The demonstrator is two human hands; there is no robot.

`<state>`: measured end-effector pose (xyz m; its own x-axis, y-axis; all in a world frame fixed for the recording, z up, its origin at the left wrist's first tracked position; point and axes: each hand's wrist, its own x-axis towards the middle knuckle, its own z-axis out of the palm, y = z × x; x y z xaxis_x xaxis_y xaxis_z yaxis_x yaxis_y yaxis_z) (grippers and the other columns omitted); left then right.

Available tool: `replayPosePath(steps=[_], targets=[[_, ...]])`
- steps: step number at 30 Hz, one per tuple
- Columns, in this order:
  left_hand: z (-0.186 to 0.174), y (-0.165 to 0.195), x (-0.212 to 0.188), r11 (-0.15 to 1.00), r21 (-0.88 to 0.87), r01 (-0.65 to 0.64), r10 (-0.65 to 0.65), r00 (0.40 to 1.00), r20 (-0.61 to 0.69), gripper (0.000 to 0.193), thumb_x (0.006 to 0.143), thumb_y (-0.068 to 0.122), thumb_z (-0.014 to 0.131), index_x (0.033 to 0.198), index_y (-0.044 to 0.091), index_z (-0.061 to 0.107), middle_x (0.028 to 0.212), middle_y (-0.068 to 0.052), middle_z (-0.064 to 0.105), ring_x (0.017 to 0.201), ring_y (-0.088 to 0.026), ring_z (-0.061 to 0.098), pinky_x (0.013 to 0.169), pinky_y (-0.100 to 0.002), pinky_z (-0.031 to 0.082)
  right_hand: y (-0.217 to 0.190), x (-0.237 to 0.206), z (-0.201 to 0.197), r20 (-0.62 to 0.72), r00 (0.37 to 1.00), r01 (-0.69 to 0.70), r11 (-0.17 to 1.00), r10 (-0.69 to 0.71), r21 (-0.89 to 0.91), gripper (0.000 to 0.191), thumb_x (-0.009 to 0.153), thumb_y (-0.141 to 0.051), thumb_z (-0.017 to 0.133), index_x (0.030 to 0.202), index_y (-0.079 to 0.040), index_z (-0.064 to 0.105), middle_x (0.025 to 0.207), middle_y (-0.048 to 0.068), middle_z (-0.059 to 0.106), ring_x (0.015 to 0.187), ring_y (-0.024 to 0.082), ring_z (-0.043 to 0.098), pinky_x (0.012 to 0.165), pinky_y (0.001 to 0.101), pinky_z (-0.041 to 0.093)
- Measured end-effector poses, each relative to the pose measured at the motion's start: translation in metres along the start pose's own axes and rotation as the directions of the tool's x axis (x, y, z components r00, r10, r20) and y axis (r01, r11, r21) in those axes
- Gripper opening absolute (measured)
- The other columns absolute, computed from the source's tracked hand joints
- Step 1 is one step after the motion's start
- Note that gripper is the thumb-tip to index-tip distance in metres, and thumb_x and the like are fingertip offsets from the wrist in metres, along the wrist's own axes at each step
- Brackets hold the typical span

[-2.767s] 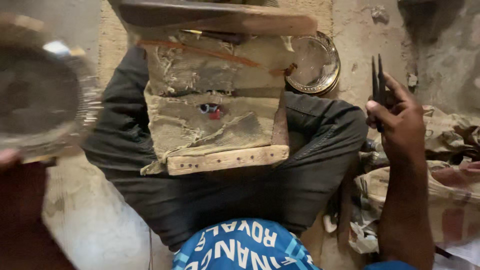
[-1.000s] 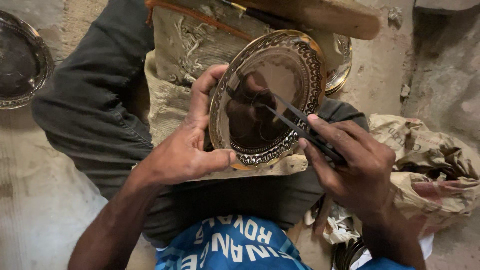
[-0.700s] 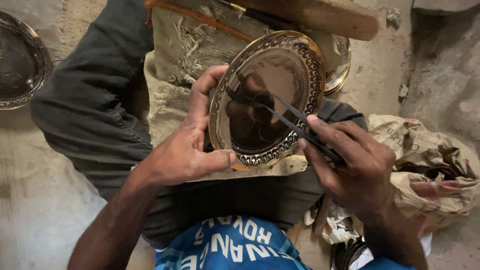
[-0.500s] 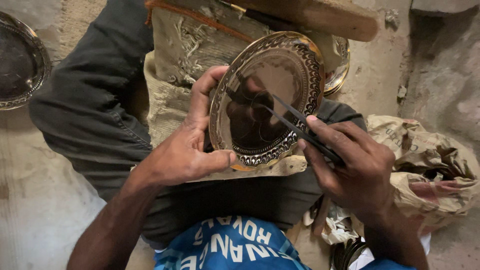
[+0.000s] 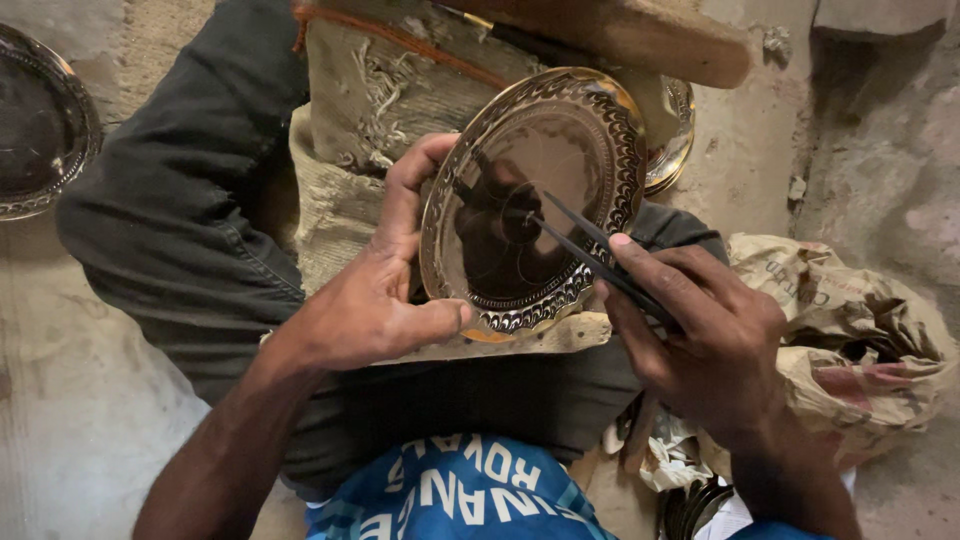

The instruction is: The person is engraving a metal plate using a chisel and hammer. They first draw a design on the plate with a tool, then use a hammer and chisel to create the engraved pattern.

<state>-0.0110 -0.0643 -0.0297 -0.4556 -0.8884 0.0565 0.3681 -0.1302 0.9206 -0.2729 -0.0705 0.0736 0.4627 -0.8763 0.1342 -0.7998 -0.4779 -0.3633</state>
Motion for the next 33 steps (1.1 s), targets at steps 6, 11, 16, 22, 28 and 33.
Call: replayPosePath(steps=[6, 11, 16, 22, 28, 33], targets=[[0.0004, -0.0013, 0.0009, 0.996, -0.08, 0.049, -0.049, 0.999, -0.001, 0.118, 0.08, -0.001, 0.07, 0.163, 0.023, -0.011, 0.167, -0.019, 0.028, 0.156, -0.039, 0.044, 0.121, -0.055, 0.046, -0.0002, -0.0006, -0.0003, 0.01, 1.0, 0.009, 1.0, -0.009, -0.019, 0.043, 0.085, -0.005, 0.085, 0.125, -0.002, 0.071, 0.1, 0.014, 0.075, 0.079, 0.019, 0.075, 0.065, 0.0289, 0.059], [0.0012, 0.0002, -0.0012, 0.995, -0.088, 0.051, -0.052, 0.999, -0.005, 0.116, 0.078, -0.003, 0.065, 0.164, 0.022, -0.008, 0.169, -0.019, 0.027, 0.158, -0.037, 0.038, 0.124, -0.055, 0.047, -0.0002, -0.0015, 0.0008, -0.011, 1.0, 0.01, 1.0, -0.01, -0.003, 0.042, 0.085, -0.004, 0.085, 0.125, -0.003, 0.072, 0.1, 0.014, 0.075, 0.08, 0.018, 0.074, 0.066, 0.029, 0.059], [0.0014, -0.0016, -0.0013, 0.991, -0.134, 0.006, -0.004, 1.0, 0.017, 0.115, 0.08, -0.006, 0.063, 0.166, 0.023, -0.007, 0.173, -0.018, 0.025, 0.166, -0.034, 0.028, 0.134, -0.053, 0.036, 0.0, -0.0015, 0.0008, -0.004, 1.0, -0.003, 1.0, 0.003, 0.007, 0.043, 0.085, -0.005, 0.086, 0.125, -0.003, 0.072, 0.099, 0.014, 0.074, 0.079, 0.018, 0.074, 0.065, 0.0287, 0.059], [0.0012, -0.0015, -0.0032, 0.999, -0.032, -0.007, 0.007, 1.0, -0.004, 0.116, 0.081, -0.006, 0.068, 0.167, 0.023, -0.004, 0.173, -0.018, 0.024, 0.165, -0.035, 0.028, 0.134, -0.053, 0.035, 0.0001, -0.0013, 0.0007, -0.011, 1.0, 0.002, 1.0, -0.003, -0.005, 0.042, 0.085, -0.004, 0.085, 0.125, -0.003, 0.071, 0.099, 0.013, 0.075, 0.078, 0.018, 0.074, 0.065, 0.0289, 0.059], [-0.0001, -0.0036, -0.0011, 0.995, -0.087, 0.038, -0.038, 0.999, -0.002, 0.117, 0.079, 0.001, 0.067, 0.166, 0.023, -0.008, 0.173, -0.018, 0.022, 0.163, -0.036, 0.032, 0.13, -0.054, 0.042, 0.0019, -0.0014, 0.001, 0.003, 1.0, 0.012, 1.0, -0.012, -0.003, 0.042, 0.086, -0.005, 0.085, 0.126, -0.003, 0.071, 0.1, 0.014, 0.075, 0.08, 0.018, 0.075, 0.065, 0.0286, 0.06], [-0.001, -0.007, 0.0002, 1.0, 0.006, 0.002, -0.002, 1.0, -0.011, 0.119, 0.079, 0.003, 0.072, 0.164, 0.023, -0.008, 0.171, -0.02, 0.023, 0.163, -0.04, 0.035, 0.126, -0.057, 0.038, 0.0037, -0.0017, 0.0012, 0.014, 1.0, 0.026, 1.0, -0.026, 0.009, 0.043, 0.086, -0.006, 0.085, 0.126, -0.002, 0.071, 0.1, 0.015, 0.075, 0.08, 0.018, 0.076, 0.062, 0.0273, 0.061]])
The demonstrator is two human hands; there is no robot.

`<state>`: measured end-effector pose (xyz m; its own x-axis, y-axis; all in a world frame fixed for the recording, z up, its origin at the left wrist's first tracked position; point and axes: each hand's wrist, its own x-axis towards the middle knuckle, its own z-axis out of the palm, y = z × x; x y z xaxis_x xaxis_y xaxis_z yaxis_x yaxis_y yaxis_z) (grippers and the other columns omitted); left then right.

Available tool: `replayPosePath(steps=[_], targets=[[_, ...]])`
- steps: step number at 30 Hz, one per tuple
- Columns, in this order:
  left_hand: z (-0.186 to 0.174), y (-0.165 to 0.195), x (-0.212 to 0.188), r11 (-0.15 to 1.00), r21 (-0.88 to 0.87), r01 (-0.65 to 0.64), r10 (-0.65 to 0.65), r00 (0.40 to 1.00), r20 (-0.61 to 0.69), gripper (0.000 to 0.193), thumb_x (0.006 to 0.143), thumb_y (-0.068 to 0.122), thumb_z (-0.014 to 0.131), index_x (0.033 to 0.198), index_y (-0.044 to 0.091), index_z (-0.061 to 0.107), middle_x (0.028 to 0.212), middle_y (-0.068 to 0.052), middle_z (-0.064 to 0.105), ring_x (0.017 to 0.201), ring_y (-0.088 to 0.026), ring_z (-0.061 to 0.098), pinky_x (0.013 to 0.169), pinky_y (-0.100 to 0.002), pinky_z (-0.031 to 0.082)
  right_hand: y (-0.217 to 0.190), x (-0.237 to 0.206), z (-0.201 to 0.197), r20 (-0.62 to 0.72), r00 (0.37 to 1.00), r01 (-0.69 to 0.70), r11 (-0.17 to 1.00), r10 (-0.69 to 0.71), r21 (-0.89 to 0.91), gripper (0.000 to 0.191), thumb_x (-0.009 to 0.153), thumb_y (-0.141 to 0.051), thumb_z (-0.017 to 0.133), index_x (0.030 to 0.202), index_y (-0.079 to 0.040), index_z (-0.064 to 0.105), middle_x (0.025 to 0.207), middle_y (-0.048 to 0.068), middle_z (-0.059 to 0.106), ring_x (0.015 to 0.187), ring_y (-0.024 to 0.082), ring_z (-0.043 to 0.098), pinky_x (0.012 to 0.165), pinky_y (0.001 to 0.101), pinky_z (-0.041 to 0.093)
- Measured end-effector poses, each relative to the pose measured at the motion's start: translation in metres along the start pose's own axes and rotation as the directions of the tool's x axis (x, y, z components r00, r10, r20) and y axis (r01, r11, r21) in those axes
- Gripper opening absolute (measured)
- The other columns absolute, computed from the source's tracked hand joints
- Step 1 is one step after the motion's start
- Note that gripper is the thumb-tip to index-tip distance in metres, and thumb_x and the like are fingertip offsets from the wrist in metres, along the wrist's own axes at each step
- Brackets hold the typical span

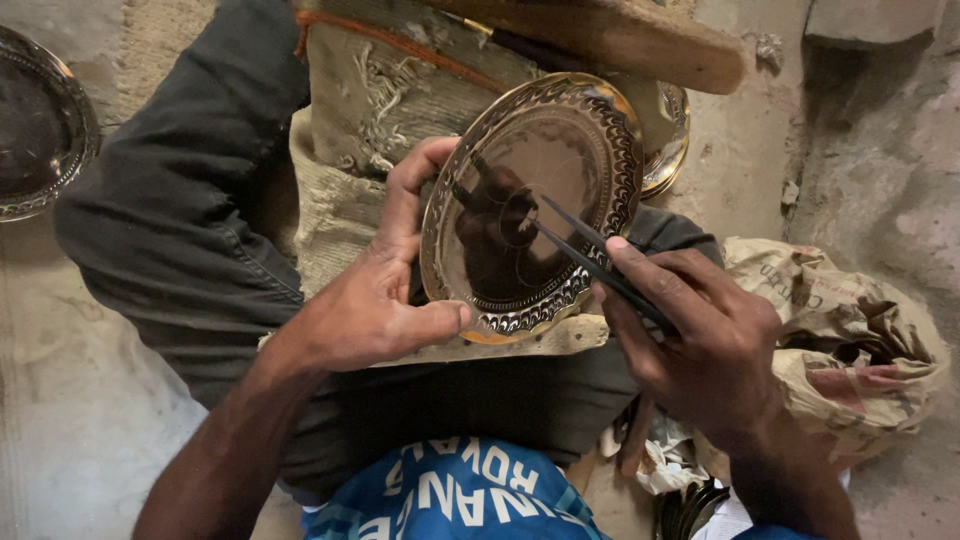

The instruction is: The person is engraving a metal plate using a chisel and hammer. They first draw a design on the plate with a tool, then use a hammer and chisel to create the engraved pattern.

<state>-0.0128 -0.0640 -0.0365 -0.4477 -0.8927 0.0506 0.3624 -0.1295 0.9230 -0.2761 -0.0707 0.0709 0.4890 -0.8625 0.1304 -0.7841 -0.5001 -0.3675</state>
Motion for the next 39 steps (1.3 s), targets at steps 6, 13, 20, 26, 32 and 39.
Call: replayPosePath(steps=[6, 13, 20, 26, 32, 39], targets=[[0.0, 0.0, -0.002, 1.0, -0.014, 0.02, -0.02, 1.0, 0.002, 0.119, 0.08, 0.003, 0.071, 0.164, 0.023, -0.011, 0.173, -0.02, 0.022, 0.163, -0.041, 0.034, 0.127, -0.056, 0.037, -0.001, 0.0, 0.0, -0.008, 1.0, -0.003, 1.0, 0.003, -0.005, 0.043, 0.086, -0.005, 0.085, 0.126, -0.002, 0.071, 0.1, 0.015, 0.075, 0.08, 0.019, 0.075, 0.065, 0.0286, 0.061], [0.001, 0.001, 0.001, 1.0, -0.013, 0.016, -0.015, 1.0, 0.006, 0.117, 0.081, 0.005, 0.072, 0.164, 0.022, -0.009, 0.17, -0.02, 0.027, 0.162, -0.037, 0.037, 0.126, -0.053, 0.041, -0.005, 0.003, -0.003, 0.008, 1.0, -0.019, 1.0, 0.019, 0.011, 0.043, 0.085, -0.005, 0.084, 0.126, -0.002, 0.071, 0.099, 0.014, 0.075, 0.079, 0.018, 0.074, 0.065, 0.0289, 0.06], [0.002, 0.005, -0.002, 0.998, -0.056, 0.022, -0.021, 1.0, 0.004, 0.113, 0.081, 0.002, 0.067, 0.165, 0.018, -0.007, 0.169, -0.018, 0.027, 0.16, -0.035, 0.035, 0.128, -0.051, 0.044, -0.008, 0.008, -0.006, 0.05, 0.995, -0.088, 0.996, 0.087, 0.027, 0.042, 0.086, -0.005, 0.083, 0.125, -0.002, 0.071, 0.095, 0.013, 0.073, 0.076, 0.018, 0.073, 0.065, 0.0302, 0.058], [0.003, 0.004, -0.001, 0.973, 0.21, -0.093, 0.098, 0.995, -0.015, 0.118, 0.078, -0.005, 0.069, 0.168, 0.019, -0.004, 0.173, -0.019, 0.02, 0.166, -0.037, 0.022, 0.135, -0.055, 0.032, 0.003, 0.016, -0.011, 0.08, 0.991, 0.112, 0.991, -0.106, -0.07, 0.044, 0.085, -0.005, 0.08, 0.128, -0.003, 0.07, 0.093, 0.014, 0.071, 0.073, 0.022, 0.07, 0.063, 0.0338, 0.056], [0.004, 0.004, -0.001, 0.996, 0.09, -0.021, 0.023, 1.0, -0.011, 0.115, 0.078, -0.001, 0.064, 0.165, 0.019, -0.01, 0.17, -0.019, 0.023, 0.163, -0.037, 0.03, 0.128, -0.053, 0.043, 0.024, 0.034, -0.016, 0.275, 0.899, 0.406, 0.882, -0.34, -0.238, 0.039, 0.091, -0.011, 0.077, 0.129, -0.005, 0.071, 0.085, 0.013, 0.073, 0.054, 0.014, 0.062, 0.038, 0.0307, 0.048], [0.01, 0.001, 0.005, 0.997, 0.06, -0.052, 0.056, 0.996, -0.074, 0.111, 0.083, 0.0, 0.066, 0.164, 0.018, -0.007, 0.163, -0.019, 0.032, 0.159, -0.035, 0.039, 0.126, -0.05, 0.048, 0.022, 0.054, -0.033, 0.444, 0.73, 0.679, 0.629, -0.519, -0.38, 0.046, 0.091, -0.014, 0.073, 0.137, -0.01, 0.067, 0.092, 0.016, 0.076, 0.07, 0.023, 0.074, 0.061, 0.0378, 0.063]])
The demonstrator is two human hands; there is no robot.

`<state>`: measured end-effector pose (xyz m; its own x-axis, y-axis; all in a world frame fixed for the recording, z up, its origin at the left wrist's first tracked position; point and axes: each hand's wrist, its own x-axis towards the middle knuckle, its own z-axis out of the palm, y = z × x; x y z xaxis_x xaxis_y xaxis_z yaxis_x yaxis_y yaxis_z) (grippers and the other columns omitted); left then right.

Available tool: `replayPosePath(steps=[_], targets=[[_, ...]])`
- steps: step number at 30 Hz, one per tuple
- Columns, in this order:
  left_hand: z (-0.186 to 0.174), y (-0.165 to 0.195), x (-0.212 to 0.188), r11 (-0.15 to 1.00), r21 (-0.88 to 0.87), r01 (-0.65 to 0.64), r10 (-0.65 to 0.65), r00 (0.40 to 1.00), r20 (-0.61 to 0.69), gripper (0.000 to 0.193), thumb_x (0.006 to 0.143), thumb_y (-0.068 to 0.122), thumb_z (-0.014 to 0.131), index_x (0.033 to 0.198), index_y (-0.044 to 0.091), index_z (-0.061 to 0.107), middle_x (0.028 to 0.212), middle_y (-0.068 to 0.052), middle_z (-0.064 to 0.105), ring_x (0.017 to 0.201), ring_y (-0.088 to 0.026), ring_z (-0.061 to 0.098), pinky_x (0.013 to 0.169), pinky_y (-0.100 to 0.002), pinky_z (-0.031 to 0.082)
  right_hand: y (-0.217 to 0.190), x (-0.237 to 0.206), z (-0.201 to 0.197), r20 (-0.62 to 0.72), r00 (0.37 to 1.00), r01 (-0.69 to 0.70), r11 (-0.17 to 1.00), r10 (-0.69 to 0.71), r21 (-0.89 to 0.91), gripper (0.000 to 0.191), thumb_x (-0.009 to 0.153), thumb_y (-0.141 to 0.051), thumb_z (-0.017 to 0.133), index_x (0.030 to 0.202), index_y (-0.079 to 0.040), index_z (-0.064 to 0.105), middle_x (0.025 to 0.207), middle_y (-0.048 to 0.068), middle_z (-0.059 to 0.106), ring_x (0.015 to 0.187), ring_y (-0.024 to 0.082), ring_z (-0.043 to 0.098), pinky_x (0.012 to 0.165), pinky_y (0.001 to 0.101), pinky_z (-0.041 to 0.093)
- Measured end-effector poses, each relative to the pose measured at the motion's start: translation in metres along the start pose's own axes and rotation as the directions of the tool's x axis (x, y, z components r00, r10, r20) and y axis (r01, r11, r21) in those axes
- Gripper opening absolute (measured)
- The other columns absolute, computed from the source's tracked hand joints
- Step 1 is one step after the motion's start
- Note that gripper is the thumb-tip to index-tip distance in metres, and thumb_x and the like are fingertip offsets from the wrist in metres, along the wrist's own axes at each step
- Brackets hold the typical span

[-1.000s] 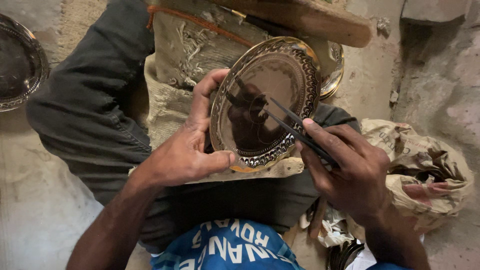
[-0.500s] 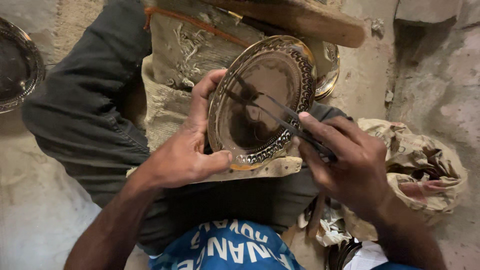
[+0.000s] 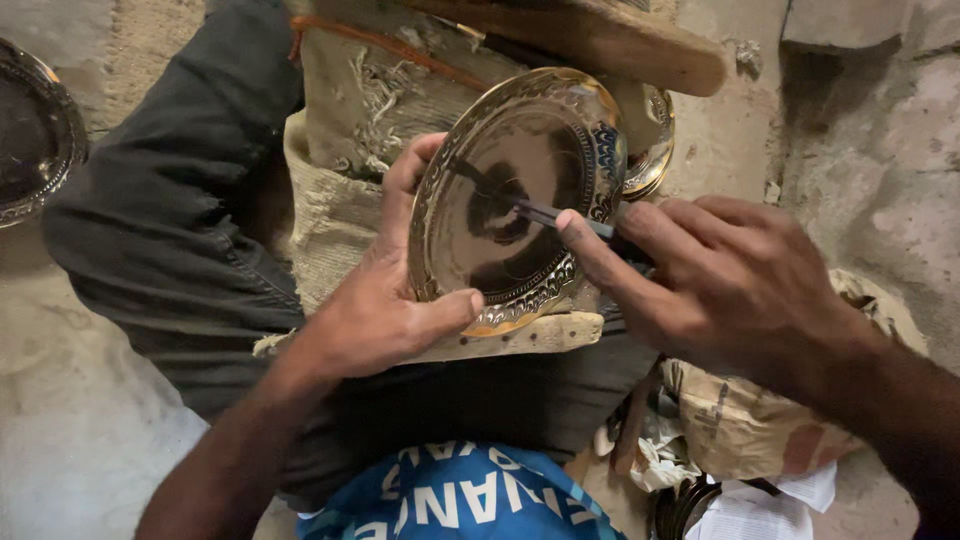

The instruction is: The person is engraving a metal plate using a chisel and hammer. They first draw a design on the plate with a tool, then use a hammer and chisel to create the engraved pattern.

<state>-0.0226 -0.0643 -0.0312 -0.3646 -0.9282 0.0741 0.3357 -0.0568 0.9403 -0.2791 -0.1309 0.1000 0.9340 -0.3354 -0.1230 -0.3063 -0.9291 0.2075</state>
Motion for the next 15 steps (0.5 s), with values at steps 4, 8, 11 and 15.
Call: replayPosePath(steps=[4, 8, 11, 15], targets=[[0.008, -0.001, 0.001, 0.999, -0.046, 0.017, -0.021, 0.997, -0.08, 0.104, 0.084, -0.002, 0.064, 0.163, 0.015, -0.001, 0.158, -0.018, 0.038, 0.152, -0.033, 0.048, 0.12, -0.046, 0.053, -0.005, 0.006, -0.008, -0.006, 0.993, -0.119, 0.981, 0.122, 0.152, 0.045, 0.087, -0.016, 0.073, 0.131, -0.008, 0.068, 0.087, 0.015, 0.073, 0.066, 0.024, 0.071, 0.054, 0.0369, 0.059], [0.009, 0.0, 0.0, 0.996, 0.071, -0.059, 0.065, 0.994, -0.089, 0.101, 0.084, -0.008, 0.058, 0.164, 0.014, 0.0, 0.16, -0.018, 0.036, 0.156, -0.031, 0.043, 0.127, -0.046, 0.047, -0.013, 0.008, -0.005, 0.104, 0.943, -0.331, 0.89, 0.315, 0.313, 0.04, 0.087, -0.012, 0.076, 0.126, -0.005, 0.072, 0.082, 0.014, 0.073, 0.052, 0.017, 0.064, 0.037, 0.0295, 0.051], [0.008, 0.001, -0.001, 0.992, 0.111, -0.056, 0.066, 0.994, -0.092, 0.101, 0.083, -0.011, 0.057, 0.164, 0.014, 0.001, 0.16, -0.018, 0.036, 0.157, -0.031, 0.042, 0.128, -0.046, 0.044, -0.015, 0.007, -0.002, 0.108, 0.939, -0.345, 0.876, 0.328, 0.336, 0.04, 0.088, -0.013, 0.076, 0.127, -0.004, 0.072, 0.08, 0.014, 0.073, 0.051, 0.016, 0.063, 0.036, 0.0288, 0.05], [0.008, 0.0, -0.002, 0.988, 0.141, -0.068, 0.081, 0.993, -0.091, 0.1, 0.085, -0.011, 0.057, 0.164, 0.014, 0.002, 0.162, -0.019, 0.034, 0.158, -0.033, 0.041, 0.129, -0.047, 0.041, -0.011, 0.006, 0.002, -0.054, 0.984, -0.157, 0.972, 0.169, 0.173, 0.036, 0.093, -0.013, 0.074, 0.128, -0.006, 0.072, 0.086, 0.015, 0.074, 0.06, 0.019, 0.068, 0.045, 0.031, 0.056]])
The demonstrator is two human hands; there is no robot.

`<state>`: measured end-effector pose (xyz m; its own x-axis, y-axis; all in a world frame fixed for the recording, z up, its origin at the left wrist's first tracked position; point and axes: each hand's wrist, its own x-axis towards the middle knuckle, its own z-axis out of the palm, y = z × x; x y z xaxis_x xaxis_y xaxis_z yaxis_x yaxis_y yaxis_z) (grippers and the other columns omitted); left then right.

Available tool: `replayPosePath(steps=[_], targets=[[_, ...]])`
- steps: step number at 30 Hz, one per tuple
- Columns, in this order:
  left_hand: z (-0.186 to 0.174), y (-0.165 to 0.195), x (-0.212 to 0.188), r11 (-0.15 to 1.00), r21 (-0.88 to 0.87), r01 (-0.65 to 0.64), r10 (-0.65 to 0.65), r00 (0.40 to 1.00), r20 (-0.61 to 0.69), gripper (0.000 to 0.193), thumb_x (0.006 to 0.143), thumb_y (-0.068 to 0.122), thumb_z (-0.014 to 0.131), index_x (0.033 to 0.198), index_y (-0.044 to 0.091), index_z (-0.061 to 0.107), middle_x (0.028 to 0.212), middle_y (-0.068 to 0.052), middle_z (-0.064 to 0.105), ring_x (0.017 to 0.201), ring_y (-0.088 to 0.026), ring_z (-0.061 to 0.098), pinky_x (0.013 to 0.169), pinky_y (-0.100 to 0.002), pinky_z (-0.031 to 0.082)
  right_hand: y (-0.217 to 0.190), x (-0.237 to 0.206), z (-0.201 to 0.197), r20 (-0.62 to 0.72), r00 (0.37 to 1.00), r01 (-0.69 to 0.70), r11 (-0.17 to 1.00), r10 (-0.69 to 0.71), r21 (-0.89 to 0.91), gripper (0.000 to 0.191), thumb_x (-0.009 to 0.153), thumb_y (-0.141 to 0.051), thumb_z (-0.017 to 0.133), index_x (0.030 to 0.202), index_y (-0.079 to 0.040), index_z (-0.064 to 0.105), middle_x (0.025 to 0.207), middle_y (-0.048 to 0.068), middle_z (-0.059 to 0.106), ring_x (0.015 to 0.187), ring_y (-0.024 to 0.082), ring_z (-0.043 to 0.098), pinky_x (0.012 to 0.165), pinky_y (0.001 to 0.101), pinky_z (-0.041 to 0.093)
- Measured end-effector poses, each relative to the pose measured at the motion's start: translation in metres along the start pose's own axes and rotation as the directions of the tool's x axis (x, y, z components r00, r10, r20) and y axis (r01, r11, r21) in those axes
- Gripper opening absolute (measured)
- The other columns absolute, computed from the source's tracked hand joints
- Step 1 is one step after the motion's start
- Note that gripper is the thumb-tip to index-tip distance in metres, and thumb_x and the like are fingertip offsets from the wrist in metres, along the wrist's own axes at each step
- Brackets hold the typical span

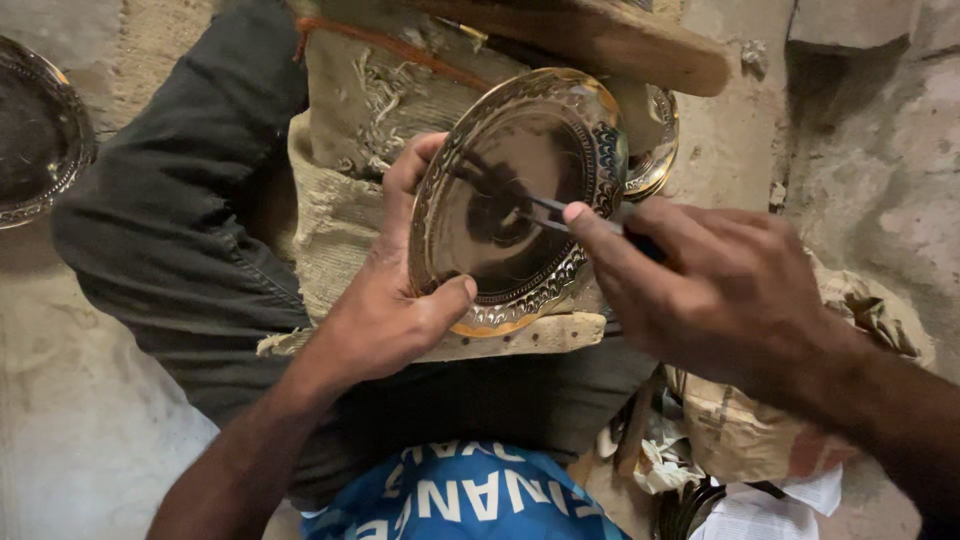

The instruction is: The person is engraving a metal plate using a chisel and hammer. They first draw a design on the plate with a tool, then use a hammer and chisel to create the engraved pattern.

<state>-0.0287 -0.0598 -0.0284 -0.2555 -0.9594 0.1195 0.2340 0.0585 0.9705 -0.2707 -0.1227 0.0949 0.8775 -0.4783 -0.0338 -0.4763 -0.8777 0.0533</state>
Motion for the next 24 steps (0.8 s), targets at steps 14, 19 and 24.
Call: replayPosePath(steps=[14, 19, 24], targets=[[-0.002, -0.004, -0.002, 0.998, 0.008, -0.061, 0.06, 0.998, 0.029, 0.102, 0.09, -0.012, 0.058, 0.167, 0.016, -0.004, 0.173, -0.017, 0.013, 0.17, -0.033, 0.018, 0.139, -0.049, 0.028, 0.007, 0.013, -0.017, 0.202, 0.945, 0.313, 0.886, -0.256, -0.341, 0.042, 0.089, -0.018, 0.07, 0.129, -0.004, 0.07, 0.085, 0.011, 0.076, 0.065, 0.017, 0.072, 0.053, 0.0294, 0.061], [-0.002, -0.005, 0.0, 0.998, 0.053, -0.041, 0.04, 0.999, 0.026, 0.107, 0.087, -0.01, 0.058, 0.169, 0.015, -0.005, 0.177, -0.015, 0.015, 0.169, -0.03, 0.016, 0.138, -0.046, 0.026, -0.007, 0.009, -0.013, 0.192, 0.981, 0.076, 0.972, -0.032, -0.224, 0.045, 0.097, -0.028, 0.066, 0.132, 0.0, 0.069, 0.083, 0.012, 0.073, 0.061, 0.019, 0.07, 0.046, 0.0331, 0.055], [0.0, -0.011, 0.005, 0.998, -0.032, -0.058, 0.058, 0.998, 0.013, 0.102, 0.087, -0.009, 0.057, 0.167, 0.013, -0.001, 0.172, -0.015, 0.019, 0.169, -0.029, 0.02, 0.139, -0.045, 0.026, -0.04, 0.024, -0.017, 0.194, 0.928, -0.278, 0.937, 0.319, -0.21, 0.046, 0.099, -0.034, 0.058, 0.125, 0.0, 0.073, 0.073, 0.01, 0.068, 0.05, 0.018, 0.064, 0.038, 0.0341, 0.049]])
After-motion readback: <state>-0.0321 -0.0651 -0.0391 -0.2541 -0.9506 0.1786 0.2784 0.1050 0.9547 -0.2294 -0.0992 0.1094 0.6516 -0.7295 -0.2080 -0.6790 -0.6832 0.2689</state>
